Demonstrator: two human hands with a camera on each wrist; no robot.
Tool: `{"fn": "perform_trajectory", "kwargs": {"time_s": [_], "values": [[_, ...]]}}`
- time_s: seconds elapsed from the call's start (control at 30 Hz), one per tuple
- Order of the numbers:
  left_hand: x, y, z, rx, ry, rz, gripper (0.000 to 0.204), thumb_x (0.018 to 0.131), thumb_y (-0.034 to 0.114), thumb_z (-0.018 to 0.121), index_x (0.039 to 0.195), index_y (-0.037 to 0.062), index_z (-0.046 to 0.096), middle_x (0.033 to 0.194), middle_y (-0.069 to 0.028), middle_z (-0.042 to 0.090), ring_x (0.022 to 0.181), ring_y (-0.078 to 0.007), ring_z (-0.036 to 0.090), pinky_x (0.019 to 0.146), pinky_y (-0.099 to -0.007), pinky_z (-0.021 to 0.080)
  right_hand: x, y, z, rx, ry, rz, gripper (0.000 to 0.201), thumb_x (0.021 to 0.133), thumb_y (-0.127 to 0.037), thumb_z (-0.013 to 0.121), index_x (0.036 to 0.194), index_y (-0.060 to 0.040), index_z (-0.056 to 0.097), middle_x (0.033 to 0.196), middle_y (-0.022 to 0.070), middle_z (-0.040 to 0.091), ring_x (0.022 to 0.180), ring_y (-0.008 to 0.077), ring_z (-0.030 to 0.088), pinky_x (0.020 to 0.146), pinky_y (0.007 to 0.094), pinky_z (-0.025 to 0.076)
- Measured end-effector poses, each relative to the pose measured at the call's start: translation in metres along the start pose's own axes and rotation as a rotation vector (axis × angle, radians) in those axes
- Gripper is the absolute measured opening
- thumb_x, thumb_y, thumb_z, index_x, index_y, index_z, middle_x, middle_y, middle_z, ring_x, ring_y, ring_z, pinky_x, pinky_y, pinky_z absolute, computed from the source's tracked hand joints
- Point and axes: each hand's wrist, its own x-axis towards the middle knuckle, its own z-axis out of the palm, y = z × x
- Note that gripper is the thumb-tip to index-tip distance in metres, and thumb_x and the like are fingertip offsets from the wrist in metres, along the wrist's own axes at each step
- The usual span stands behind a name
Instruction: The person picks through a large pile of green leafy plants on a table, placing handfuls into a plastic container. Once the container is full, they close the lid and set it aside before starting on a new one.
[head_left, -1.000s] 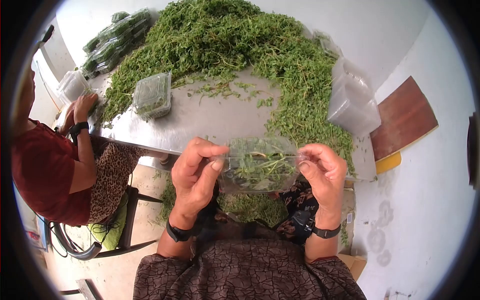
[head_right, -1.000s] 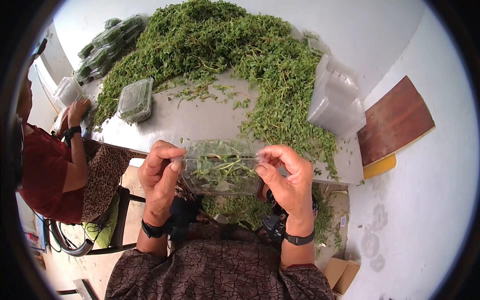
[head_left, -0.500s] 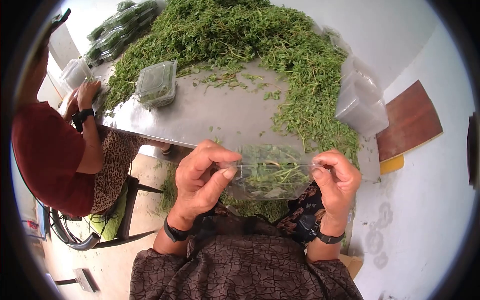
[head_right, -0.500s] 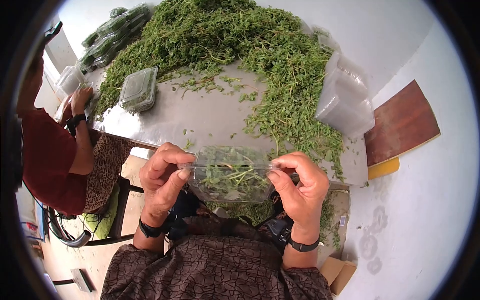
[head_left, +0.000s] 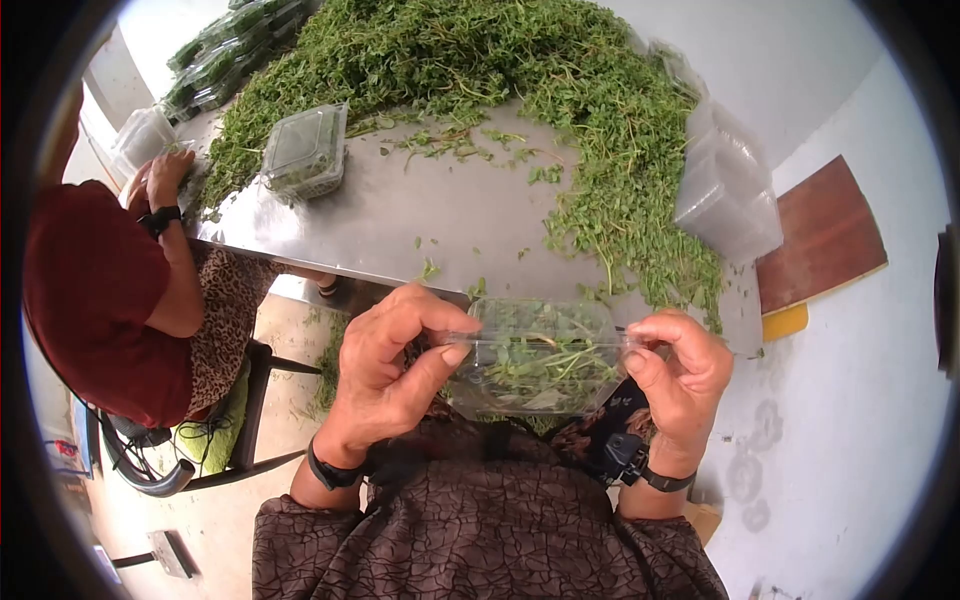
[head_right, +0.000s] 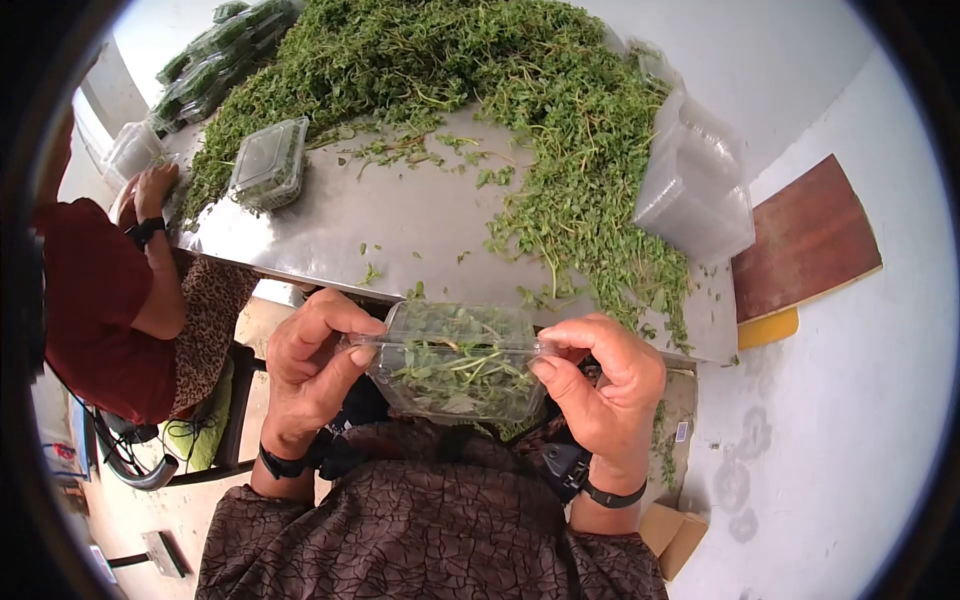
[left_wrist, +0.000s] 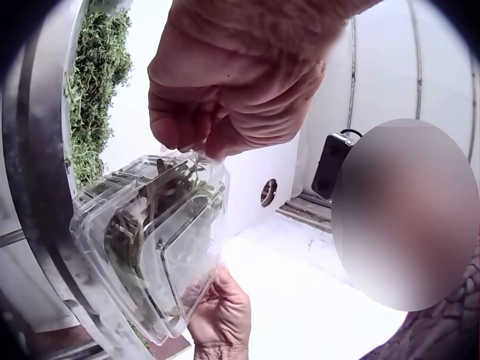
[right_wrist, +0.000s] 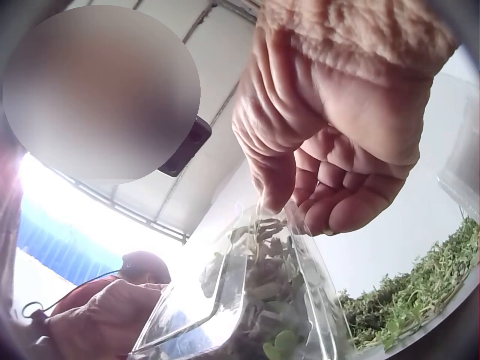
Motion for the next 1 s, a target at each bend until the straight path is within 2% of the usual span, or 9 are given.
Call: {"fn": "perform_trajectory", "kwargs": {"time_s": [0.17, 0.23, 0.3, 0.4, 0.53, 0.77, 0.83, 0.9, 1.0], "values": [[-0.008, 0.004, -0.004, -0.01, -0.031, -0.074, 0.019, 0.074, -0.002, 0.066, 0.092, 0.0033, 0.065, 0.078, -0.0048, 0.06, 0.065, -0.0168, 0.054, 0.062, -0.0292, 0.044, -0.006, -0.01, 0.0, 0.037, -0.056, 0.07, 0.016, 0.077, 0.001, 0.07, 0.092, 0.0015, 0.066, 0.079, 0.0065, 0.063, 0.067, 0.012, 0.057, 0.062, 0.0249, 0.046], [-0.012, 0.005, -0.006, -0.065, -0.045, -0.184, 0.018, 0.074, -0.001, 0.067, 0.091, 0.0034, 0.065, 0.078, -0.0047, 0.06, 0.066, -0.0162, 0.054, 0.062, -0.0288, 0.043, -0.009, -0.01, 0.0, 0.05, -0.075, 0.083, 0.015, 0.078, 0.001, 0.069, 0.092, 0.0017, 0.066, 0.078, 0.0058, 0.063, 0.067, 0.0117, 0.056, 0.061, 0.0249, 0.046], [-0.015, 0.004, -0.008, -0.06, -0.072, -0.203, 0.017, 0.075, -0.001, 0.066, 0.092, 0.0035, 0.065, 0.077, -0.0042, 0.059, 0.066, -0.0154, 0.053, 0.061, -0.0282, 0.043, -0.013, -0.008, -0.002, 0.0, -0.153, 0.084, 0.014, 0.078, 0.001, 0.067, 0.093, 0.0022, 0.065, 0.077, 0.0047, 0.063, 0.067, 0.0111, 0.056, 0.062, 0.0243, 0.045], [-0.019, -0.002, -0.007, -0.07, -0.081, -0.306, 0.017, 0.076, 0.0, 0.065, 0.092, 0.0043, 0.064, 0.077, -0.003, 0.057, 0.066, -0.0149, 0.052, 0.061, -0.0271, 0.043, -0.02, -0.002, 0.002, 0.084, -0.123, 0.215, 0.014, 0.079, 0.0, 0.065, 0.093, 0.0025, 0.065, 0.077, 0.0042, 0.063, 0.067, 0.0106, 0.056, 0.062, 0.0241, 0.046], [-0.015, -0.001, -0.006, -0.085, -0.08, -0.32, 0.016, 0.076, 0.0, 0.064, 0.092, 0.0039, 0.064, 0.078, -0.0033, 0.057, 0.066, -0.0145, 0.052, 0.061, -0.0269, 0.043, -0.018, -0.005, 0.002, 0.086, -0.122, 0.249, 0.015, 0.079, 0.003, 0.064, 0.094, 0.0024, 0.066, 0.078, 0.0043, 0.063, 0.068, 0.0099, 0.056, 0.063, 0.0233, 0.046], [0.011, -0.003, -0.01, 0.006, -0.091, -0.167, 0.017, 0.075, -0.002, 0.064, 0.092, 0.0035, 0.064, 0.078, -0.0049, 0.058, 0.065, -0.0151, 0.052, 0.06, -0.0273, 0.043, -0.006, -0.006, 0.004, 0.015, -0.029, 0.241, 0.02, 0.078, 0.009, 0.062, 0.097, 0.0022, 0.066, 0.081, 0.0045, 0.065, 0.07, 0.0084, 0.058, 0.063, 0.0219, 0.047], [0.02, -0.007, -0.01, 0.066, -0.09, 0.007, 0.018, 0.075, -0.004, 0.064, 0.092, 0.0036, 0.064, 0.077, -0.0055, 0.058, 0.064, -0.0166, 0.053, 0.059, -0.0278, 0.043, -0.001, -0.004, 0.005, -0.011, -0.016, 0.201, 0.02, 0.078, 0.008, 0.062, 0.097, 0.002, 0.067, 0.081, 0.0048, 0.065, 0.069, 0.0085, 0.059, 0.063, 0.0222, 0.047], [0.028, -0.01, -0.009, 0.098, -0.083, 0.073, 0.019, 0.074, -0.005, 0.064, 0.092, 0.0033, 0.064, 0.077, -0.0059, 0.059, 0.064, -0.0172, 0.053, 0.059, -0.0284, 0.044, 0.005, -0.002, 0.004, -0.123, 0.004, 0.096, 0.019, 0.079, 0.008, 0.063, 0.096, 0.0013, 0.067, 0.081, 0.0055, 0.065, 0.068, 0.009, 0.059, 0.062, 0.0225, 0.047], [0.039, -0.018, -0.004, 0.149, -0.057, 0.187, 0.02, 0.074, -0.007, 0.063, 0.091, 0.0025, 0.064, 0.077, -0.0067, 0.059, 0.064, -0.0183, 0.055, 0.059, -0.0295, 0.045, 0.013, 0.006, 0.007, -0.156, 0.061, 0.075, 0.019, 0.078, 0.008, 0.063, 0.095, 0.0008, 0.067, 0.08, 0.0057, 0.065, 0.067, 0.0098, 0.06, 0.062, 0.0226, 0.048]]}}
